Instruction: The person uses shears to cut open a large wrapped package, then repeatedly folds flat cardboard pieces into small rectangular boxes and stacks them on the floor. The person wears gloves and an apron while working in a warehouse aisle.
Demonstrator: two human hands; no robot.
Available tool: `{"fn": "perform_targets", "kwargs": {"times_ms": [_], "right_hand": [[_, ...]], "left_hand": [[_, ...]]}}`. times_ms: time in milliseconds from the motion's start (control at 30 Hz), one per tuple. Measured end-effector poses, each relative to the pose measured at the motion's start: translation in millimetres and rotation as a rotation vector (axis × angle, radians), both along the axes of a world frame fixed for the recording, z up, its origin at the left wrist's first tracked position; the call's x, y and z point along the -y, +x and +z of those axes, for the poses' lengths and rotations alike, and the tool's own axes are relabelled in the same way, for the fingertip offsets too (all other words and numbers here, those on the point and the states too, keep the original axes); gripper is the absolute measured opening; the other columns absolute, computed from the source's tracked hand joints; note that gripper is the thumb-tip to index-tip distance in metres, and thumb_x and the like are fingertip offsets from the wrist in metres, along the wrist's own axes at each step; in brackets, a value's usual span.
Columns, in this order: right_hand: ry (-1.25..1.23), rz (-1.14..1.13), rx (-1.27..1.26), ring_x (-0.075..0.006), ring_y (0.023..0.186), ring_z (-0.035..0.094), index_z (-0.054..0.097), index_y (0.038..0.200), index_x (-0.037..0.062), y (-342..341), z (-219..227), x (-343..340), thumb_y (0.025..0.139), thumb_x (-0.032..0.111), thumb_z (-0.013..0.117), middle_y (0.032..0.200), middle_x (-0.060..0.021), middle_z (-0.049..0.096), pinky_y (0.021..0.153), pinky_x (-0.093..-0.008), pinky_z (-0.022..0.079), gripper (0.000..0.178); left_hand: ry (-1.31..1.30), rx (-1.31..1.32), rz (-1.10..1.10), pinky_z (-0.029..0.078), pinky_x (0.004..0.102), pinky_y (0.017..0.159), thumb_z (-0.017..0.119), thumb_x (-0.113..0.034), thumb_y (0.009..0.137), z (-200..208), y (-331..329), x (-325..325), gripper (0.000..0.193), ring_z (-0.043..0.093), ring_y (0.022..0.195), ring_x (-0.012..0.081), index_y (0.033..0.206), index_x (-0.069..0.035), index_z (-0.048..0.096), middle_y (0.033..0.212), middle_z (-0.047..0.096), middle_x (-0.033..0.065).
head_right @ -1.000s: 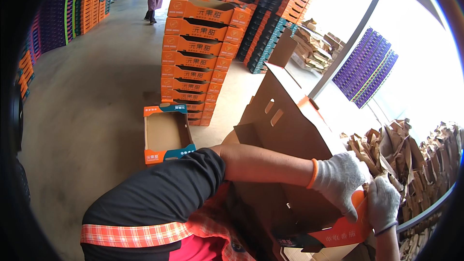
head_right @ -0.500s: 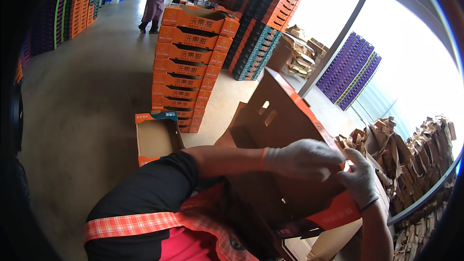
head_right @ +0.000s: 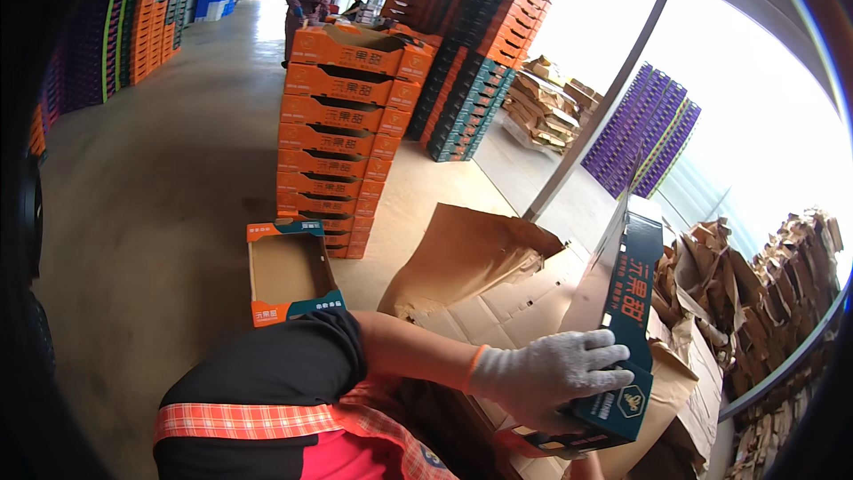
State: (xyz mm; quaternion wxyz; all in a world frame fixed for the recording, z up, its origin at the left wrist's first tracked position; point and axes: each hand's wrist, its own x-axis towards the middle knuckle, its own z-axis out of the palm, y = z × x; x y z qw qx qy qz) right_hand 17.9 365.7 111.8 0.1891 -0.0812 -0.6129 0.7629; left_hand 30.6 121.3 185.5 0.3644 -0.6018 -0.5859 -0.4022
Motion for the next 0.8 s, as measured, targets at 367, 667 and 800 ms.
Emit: {"fn": "perform_targets", "kwargs": {"times_ms": [367, 667, 800], "right_hand": [[0.918, 0.146, -0.159, -0.0131, 0.094, 0.055, 0.055, 0.116, 0.0007, 87.8, 154.5, 38.9, 0.082, 0.020, 0.072, 0.104, -0.0048, 0.057, 0.083, -0.0270, 0.045, 0.043], [1.080, 0.265, 0.322, -0.0079, 0.061, 0.044, 0.048, 0.065, 0.0060, 68.9, 191.5, 72.0, 0.064, 0.006, 0.064, 0.063, 0.0030, 0.046, 0.054, -0.0256, 0.036, 0.016], [1.490, 0.165, 0.044, -0.0165, 0.054, 0.046, 0.052, 0.071, 0.0034, 31.1, 183.2, 84.2, 0.070, 0.006, 0.058, 0.061, -0.0076, 0.047, 0.053, -0.0313, 0.040, 0.007]], "left_hand": [[0.538, 0.097, -0.149, 0.046, 0.0480, 0.092, 0.080, -0.040, 0.069, -16.5, 7.4, -63.6, 0.109, 0.049, 0.121, 0.0470, 0.149, 0.000, 0.018, 0.147, 0.028, 0.0342], [0.228, 0.677, -0.090, 0.009, 0.0510, 0.117, 0.079, -0.056, 0.062, -55.9, 22.9, -76.9, 0.134, 0.003, 0.144, 0.0482, 0.149, 0.007, -0.002, 0.153, 0.002, 0.0360], [0.063, 0.764, -0.034, 0.005, 0.0468, 0.118, 0.080, -0.050, 0.065, -72.6, 9.5, -88.1, 0.131, -0.005, 0.145, 0.0443, 0.150, 0.005, -0.003, 0.154, -0.001, 0.0329]]}}
